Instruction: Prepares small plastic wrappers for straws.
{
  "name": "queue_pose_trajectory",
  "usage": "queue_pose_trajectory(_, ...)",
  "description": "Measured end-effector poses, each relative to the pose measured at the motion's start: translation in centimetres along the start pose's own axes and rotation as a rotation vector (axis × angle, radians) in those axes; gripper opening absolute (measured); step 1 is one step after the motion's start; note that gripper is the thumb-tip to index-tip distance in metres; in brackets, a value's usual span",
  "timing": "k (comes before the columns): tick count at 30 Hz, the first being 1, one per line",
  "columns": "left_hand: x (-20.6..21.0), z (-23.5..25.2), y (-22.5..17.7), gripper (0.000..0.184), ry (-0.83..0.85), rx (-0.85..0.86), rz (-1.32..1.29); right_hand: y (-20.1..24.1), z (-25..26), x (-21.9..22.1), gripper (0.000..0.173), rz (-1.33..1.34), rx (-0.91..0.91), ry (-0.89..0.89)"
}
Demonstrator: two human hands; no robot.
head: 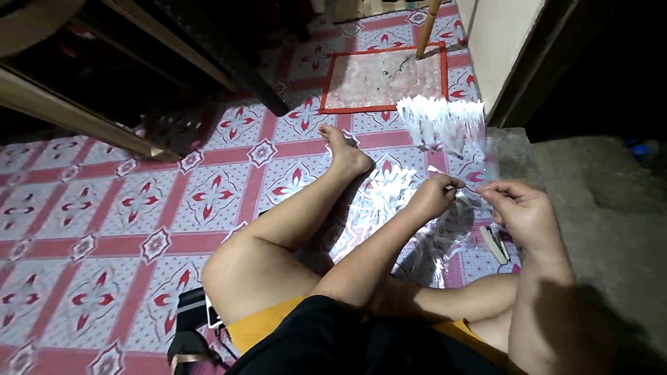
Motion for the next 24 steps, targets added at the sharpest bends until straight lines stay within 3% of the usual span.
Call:
queue_pose_trajectory(8, -3.0, -2.9, -5.2, 0.02, -0.253, 0.263, -0.032, 2.2, -0.8, 3.0, 0.015, 0.038, -0.042, 0.061)
queue_pose_trajectory(16, -3.9, -3.6, -6.1, 0.014, -0.398, 0.305, -0.071, 3.4, -1.0, 4.2, 0.014, 0.041, -0.019, 0.027)
queue_pose_trajectory(24, -4.0, -4.2, -6.3, 0.023, -0.367, 0.213, -0.211, 4.2, -1.2, 5.0, 0.012, 0.013, -0.021, 0.008)
Point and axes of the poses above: each hand's wrist, its own z-axis towards the middle knuckle, its own x-axis out of the palm, y = z × x, the point moved 3 cm from there along z, towards the middle knuckle, and after that the axes turned 3 degrees about -z, right-handed, at the moved point
